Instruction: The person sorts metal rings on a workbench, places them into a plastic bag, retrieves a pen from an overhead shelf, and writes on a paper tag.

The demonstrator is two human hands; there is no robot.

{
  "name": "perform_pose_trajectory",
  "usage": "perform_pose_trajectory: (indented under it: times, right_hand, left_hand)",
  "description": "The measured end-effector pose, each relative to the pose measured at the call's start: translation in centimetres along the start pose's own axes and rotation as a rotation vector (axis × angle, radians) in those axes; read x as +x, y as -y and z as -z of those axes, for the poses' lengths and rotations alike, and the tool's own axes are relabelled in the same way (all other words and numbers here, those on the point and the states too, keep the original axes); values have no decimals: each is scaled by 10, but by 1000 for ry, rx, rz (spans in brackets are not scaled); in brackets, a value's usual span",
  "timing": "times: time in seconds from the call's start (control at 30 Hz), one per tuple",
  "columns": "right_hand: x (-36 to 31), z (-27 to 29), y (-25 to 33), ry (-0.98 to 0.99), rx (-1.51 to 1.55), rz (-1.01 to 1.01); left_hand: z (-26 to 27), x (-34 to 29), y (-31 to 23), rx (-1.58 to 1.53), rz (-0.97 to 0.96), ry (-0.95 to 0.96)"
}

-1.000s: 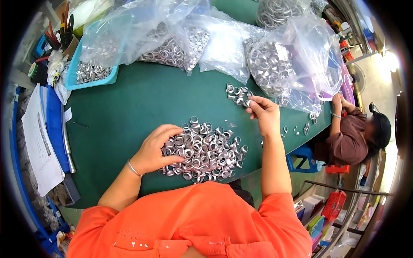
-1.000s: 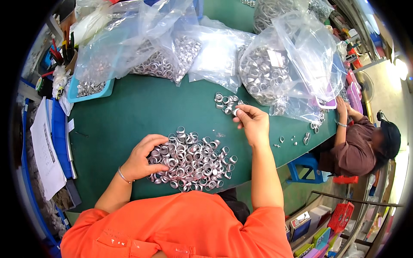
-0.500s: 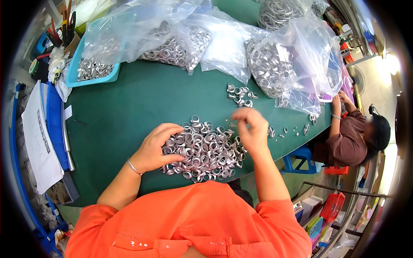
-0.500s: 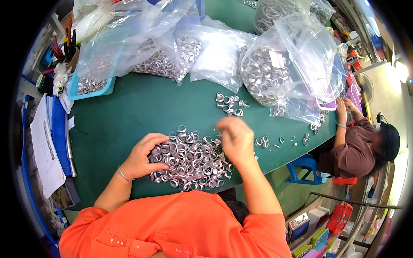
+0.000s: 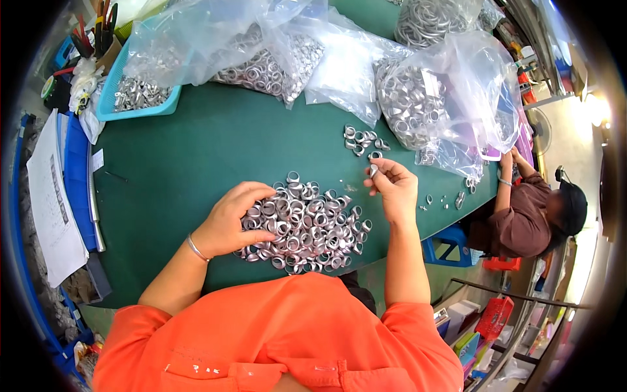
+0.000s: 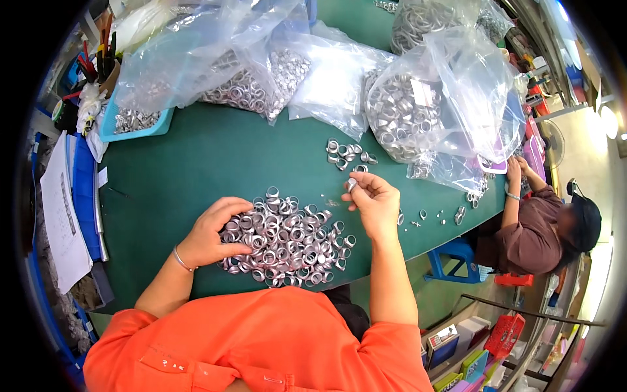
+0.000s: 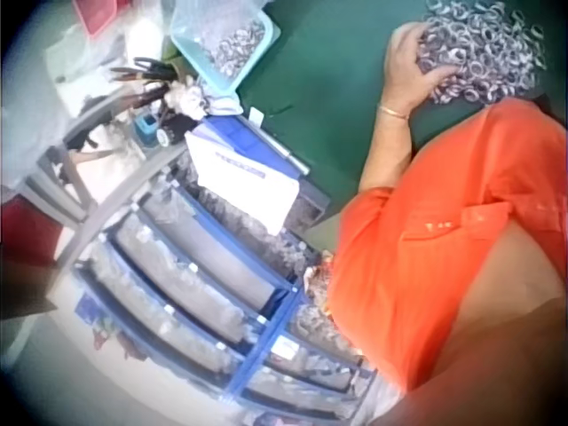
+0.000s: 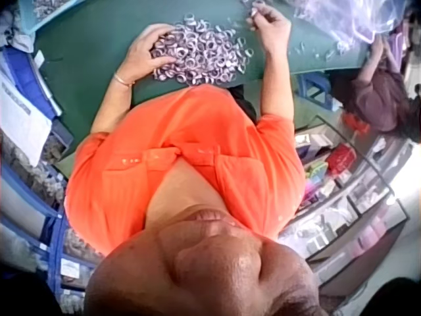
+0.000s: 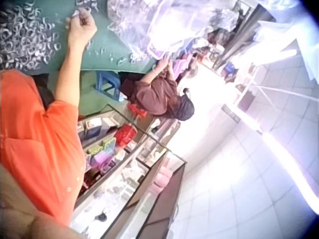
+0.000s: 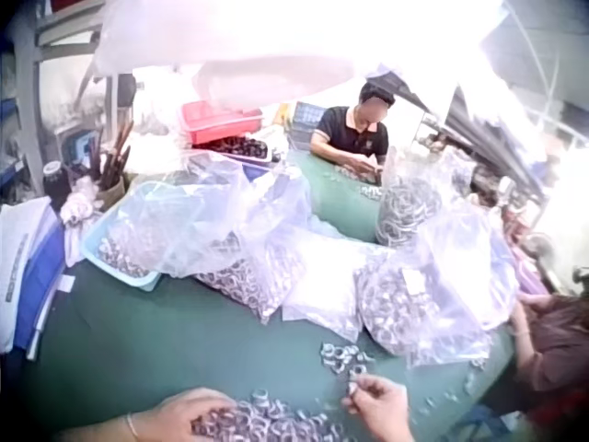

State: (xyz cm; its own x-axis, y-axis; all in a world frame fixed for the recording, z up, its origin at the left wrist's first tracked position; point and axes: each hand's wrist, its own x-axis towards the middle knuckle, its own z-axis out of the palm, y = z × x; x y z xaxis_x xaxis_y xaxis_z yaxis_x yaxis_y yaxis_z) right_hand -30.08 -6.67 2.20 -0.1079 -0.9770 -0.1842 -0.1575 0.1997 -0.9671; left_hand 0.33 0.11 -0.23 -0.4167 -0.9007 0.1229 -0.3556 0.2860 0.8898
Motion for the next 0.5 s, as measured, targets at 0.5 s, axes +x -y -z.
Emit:
perform_pose_trajectory:
  times: [0.5]
  right_hand:
    - [30, 9, -25, -214, -757, 613]
  left_hand:
    - [-2, 0, 0, 5, -12, -4]
